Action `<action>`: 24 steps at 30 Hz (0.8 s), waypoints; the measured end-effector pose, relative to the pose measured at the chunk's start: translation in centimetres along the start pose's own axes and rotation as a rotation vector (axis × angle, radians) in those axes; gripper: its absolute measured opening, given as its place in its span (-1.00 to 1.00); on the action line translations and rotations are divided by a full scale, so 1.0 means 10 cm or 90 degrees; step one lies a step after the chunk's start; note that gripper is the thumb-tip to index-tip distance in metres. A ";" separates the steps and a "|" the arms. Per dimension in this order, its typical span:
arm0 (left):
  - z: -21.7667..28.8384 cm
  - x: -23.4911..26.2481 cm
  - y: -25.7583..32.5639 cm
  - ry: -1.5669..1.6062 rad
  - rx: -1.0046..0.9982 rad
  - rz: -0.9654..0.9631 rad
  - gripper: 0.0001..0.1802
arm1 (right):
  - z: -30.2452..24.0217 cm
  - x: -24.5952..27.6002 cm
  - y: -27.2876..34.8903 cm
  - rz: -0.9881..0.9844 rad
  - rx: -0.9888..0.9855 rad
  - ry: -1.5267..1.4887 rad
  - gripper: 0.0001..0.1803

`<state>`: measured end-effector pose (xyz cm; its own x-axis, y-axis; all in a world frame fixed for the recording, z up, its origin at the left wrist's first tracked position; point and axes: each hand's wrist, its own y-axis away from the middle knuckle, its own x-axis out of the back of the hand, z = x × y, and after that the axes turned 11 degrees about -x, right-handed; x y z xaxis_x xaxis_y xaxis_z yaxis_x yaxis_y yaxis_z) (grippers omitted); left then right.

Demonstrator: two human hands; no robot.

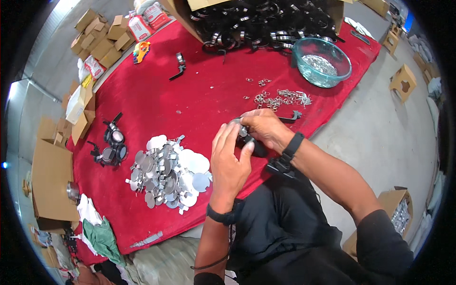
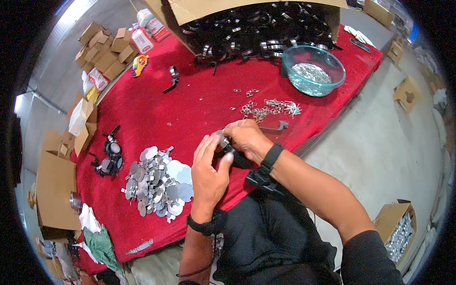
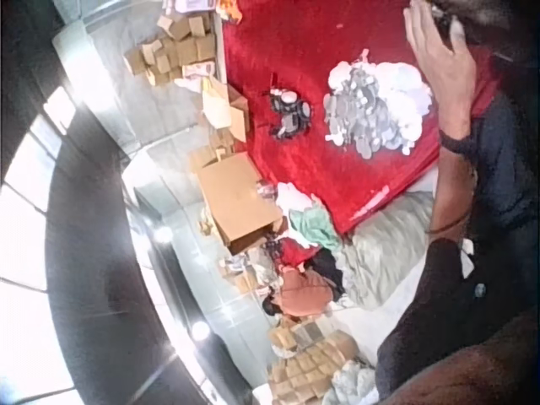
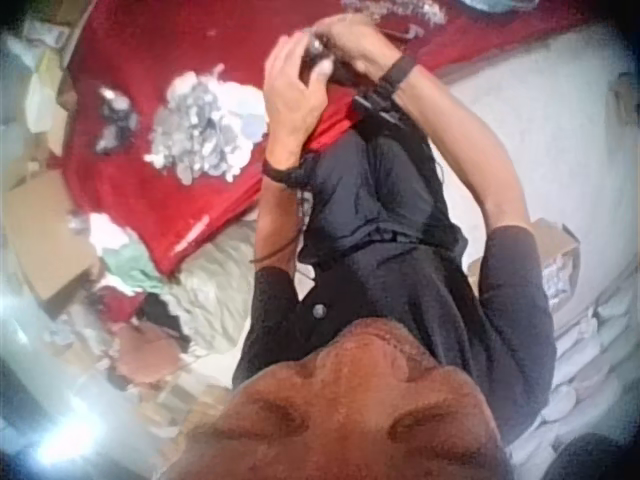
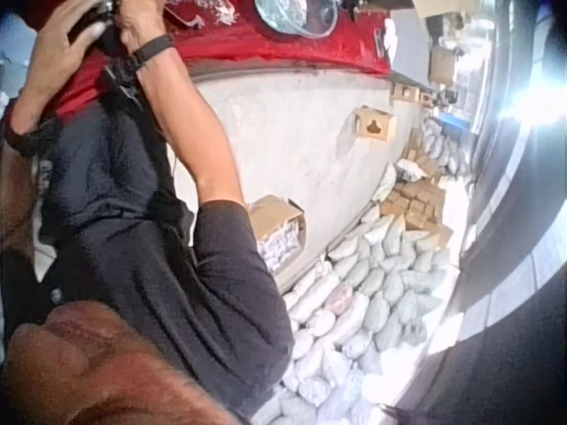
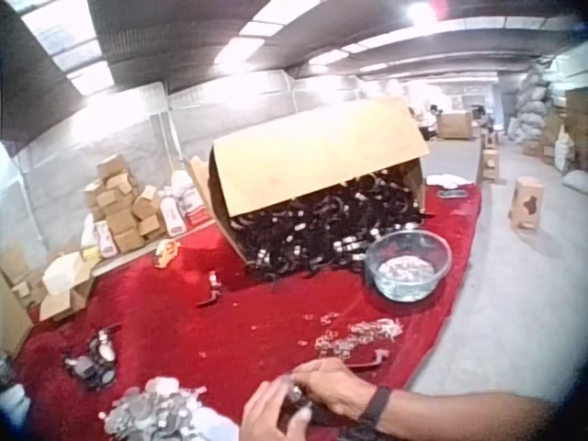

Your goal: Assembling circular metal components into black plastic housings at a factory workbench.

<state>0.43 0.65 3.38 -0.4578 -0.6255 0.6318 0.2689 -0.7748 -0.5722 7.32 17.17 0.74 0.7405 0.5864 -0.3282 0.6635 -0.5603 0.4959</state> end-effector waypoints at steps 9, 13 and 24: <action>-0.02 -0.10 -0.02 0.007 -0.017 -0.018 -0.27 | -0.15 0.23 0.61 0.087 0.160 0.376 -0.60; 0.00 -0.05 -0.03 -0.007 -0.013 -0.007 -0.29 | -0.50 1.03 0.72 0.284 0.279 0.335 -0.74; -0.04 -0.03 -0.14 0.004 -0.016 -0.050 -0.30 | -0.75 1.76 0.40 0.350 0.385 0.667 -0.75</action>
<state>-0.17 1.95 3.83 -0.4818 -0.5628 0.6717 0.2108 -0.8184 -0.5346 22.25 29.63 2.95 0.6748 0.2196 0.7045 0.4513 -0.8782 -0.1585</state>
